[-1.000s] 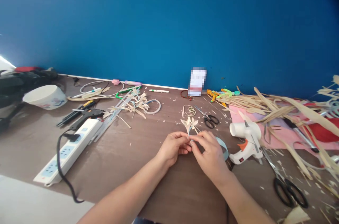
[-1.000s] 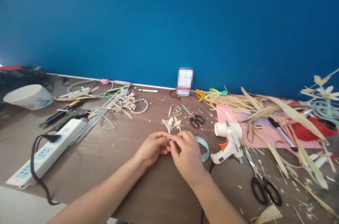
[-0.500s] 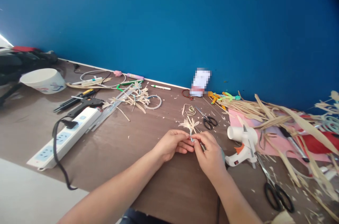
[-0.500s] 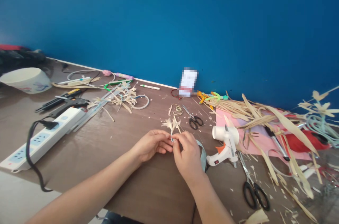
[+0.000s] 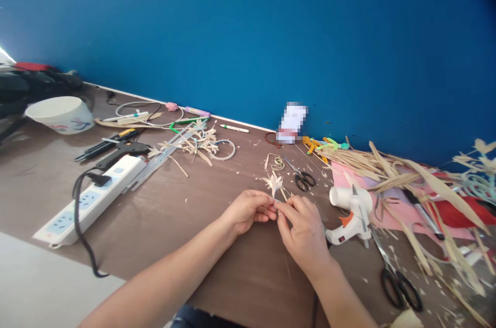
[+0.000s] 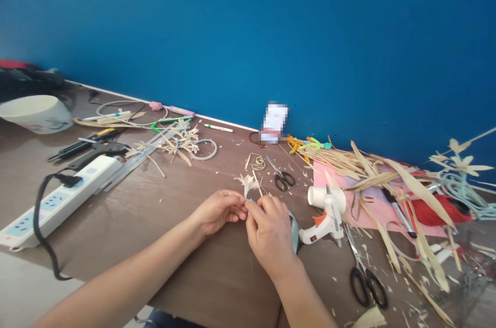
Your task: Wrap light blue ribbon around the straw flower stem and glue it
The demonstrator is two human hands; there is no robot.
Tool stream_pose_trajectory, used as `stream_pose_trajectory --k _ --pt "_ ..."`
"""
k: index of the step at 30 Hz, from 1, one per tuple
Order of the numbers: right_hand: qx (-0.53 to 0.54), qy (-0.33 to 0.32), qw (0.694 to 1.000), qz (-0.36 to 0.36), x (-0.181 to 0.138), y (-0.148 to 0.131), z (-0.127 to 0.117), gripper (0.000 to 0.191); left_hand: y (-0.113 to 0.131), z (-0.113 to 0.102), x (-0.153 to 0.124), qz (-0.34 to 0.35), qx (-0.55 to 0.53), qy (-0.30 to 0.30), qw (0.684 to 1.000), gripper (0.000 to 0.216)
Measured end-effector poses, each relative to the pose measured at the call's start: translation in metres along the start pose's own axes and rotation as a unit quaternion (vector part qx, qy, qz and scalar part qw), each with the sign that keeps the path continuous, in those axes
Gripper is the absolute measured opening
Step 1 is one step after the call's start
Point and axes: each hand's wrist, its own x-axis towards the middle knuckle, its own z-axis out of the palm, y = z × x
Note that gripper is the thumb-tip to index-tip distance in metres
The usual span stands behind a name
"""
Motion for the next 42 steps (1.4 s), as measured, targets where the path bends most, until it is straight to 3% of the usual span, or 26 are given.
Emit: stream_pose_trajectory --k 9,16,20,22,23,25,26,28,30,32,34,37,42 --pt "-0.039 -0.03 0.999 -0.015 0.001 -0.003 -0.009 0.022 0.0 -0.001 0.001 -0.012 -0.007 -0.01 1.0 0.009" --pt "-0.067 -0.09 0.994 0.003 0.003 -0.013 -0.02 0.031 0.0 -0.002 0.002 -0.017 -0.023 -0.01 1.0 0.008" --pt "0.019 -0.125 0.992 0.023 -0.009 -0.014 -0.04 0.033 0.001 0.0 0.0 0.007 0.005 0.024 1.0 0.006" --pt "0.108 -0.111 0.985 0.074 -0.024 -0.004 -0.05 0.03 0.002 0.002 -0.002 0.032 0.032 0.04 0.998 0.009" --pt "0.157 -0.089 0.975 0.132 -0.034 0.005 -0.053 0.029 0.003 0.003 -0.004 0.044 0.047 0.044 0.997 0.012" --pt "0.238 0.026 0.927 0.29 -0.054 0.025 -0.057 0.028 0.004 0.005 -0.006 0.067 0.072 0.05 0.994 0.016" --pt "0.283 0.095 0.885 0.358 -0.064 0.036 -0.057 0.031 0.005 0.005 -0.007 0.075 0.08 0.054 0.993 0.018" --pt "0.39 0.218 0.772 0.452 -0.081 0.054 -0.056 0.039 0.006 0.007 -0.009 0.085 0.092 0.059 0.99 0.019" --pt "0.497 0.265 0.655 0.505 -0.091 0.064 -0.053 0.038 0.006 0.008 -0.009 0.089 0.099 0.062 0.989 0.019" --pt "0.572 0.25 0.577 0.526 -0.093 0.068 -0.049 0.034 0.006 0.008 -0.008 0.091 0.101 0.061 0.989 0.019" --pt "0.613 0.221 0.54 0.532 -0.089 0.068 -0.044 0.03 0.005 0.008 -0.008 0.097 0.102 0.06 0.988 0.018" --pt "0.631 0.211 0.519 0.537 -0.079 0.069 -0.037 0.023 0.003 0.006 -0.006 0.101 0.094 0.057 0.989 0.018" --pt "0.626 0.171 0.562 0.513 -0.07 0.073 -0.035 0.021 0.004 0.0 -0.001 0.101 0.029 0.041 0.994 0.017"
